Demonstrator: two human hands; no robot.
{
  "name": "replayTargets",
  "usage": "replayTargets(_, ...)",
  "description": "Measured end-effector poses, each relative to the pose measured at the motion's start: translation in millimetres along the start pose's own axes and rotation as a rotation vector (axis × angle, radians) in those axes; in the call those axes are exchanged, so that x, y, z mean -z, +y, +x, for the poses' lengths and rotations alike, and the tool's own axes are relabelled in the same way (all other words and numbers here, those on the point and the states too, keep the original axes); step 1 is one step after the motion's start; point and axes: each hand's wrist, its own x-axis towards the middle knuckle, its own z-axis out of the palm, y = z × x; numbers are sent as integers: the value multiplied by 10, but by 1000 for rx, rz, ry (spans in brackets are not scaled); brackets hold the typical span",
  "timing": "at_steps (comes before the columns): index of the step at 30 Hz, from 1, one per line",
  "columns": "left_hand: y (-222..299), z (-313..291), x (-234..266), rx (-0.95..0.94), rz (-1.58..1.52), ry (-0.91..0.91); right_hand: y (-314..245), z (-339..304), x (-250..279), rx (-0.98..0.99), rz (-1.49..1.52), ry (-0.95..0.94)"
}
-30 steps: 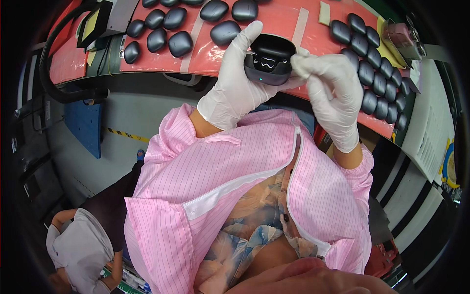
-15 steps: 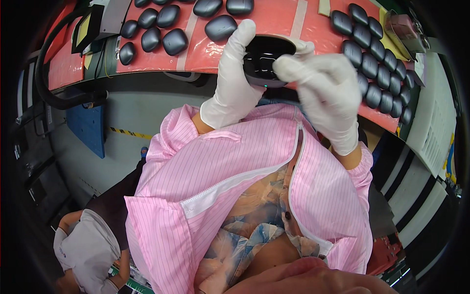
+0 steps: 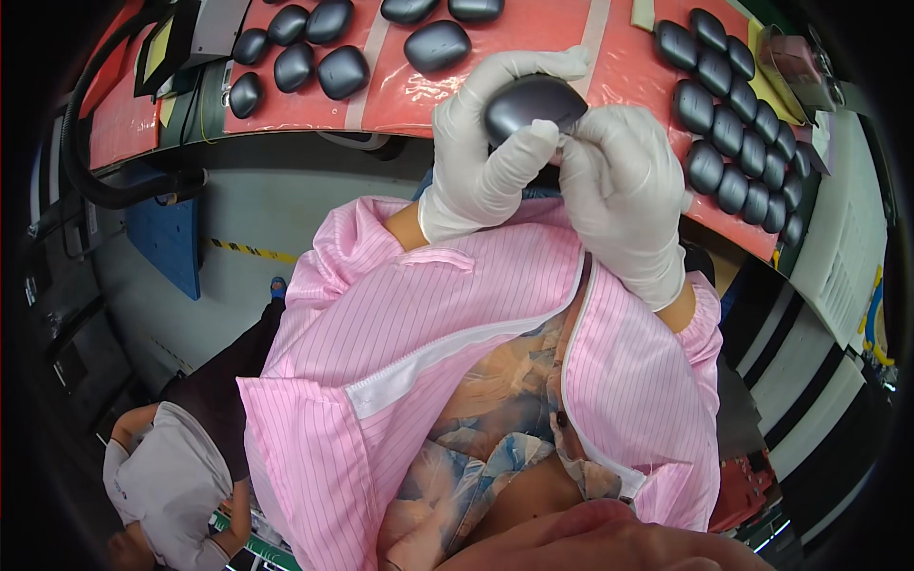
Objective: Inspecting and sorting dome-shaped electronic components into white plastic trays on an assembly line.
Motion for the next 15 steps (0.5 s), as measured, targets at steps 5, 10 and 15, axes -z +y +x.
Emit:
replayTargets(5, 23, 51, 37, 167, -120, 18, 207, -79, 122, -868, 1140, 56)
replayTargets(10, 25, 43, 9, 313, -231, 32, 93, -103, -48, -560, 696, 296)
replayTargets(15, -87, 12, -32, 155, -65, 139, -113, 112, -63, -65, -287, -114)
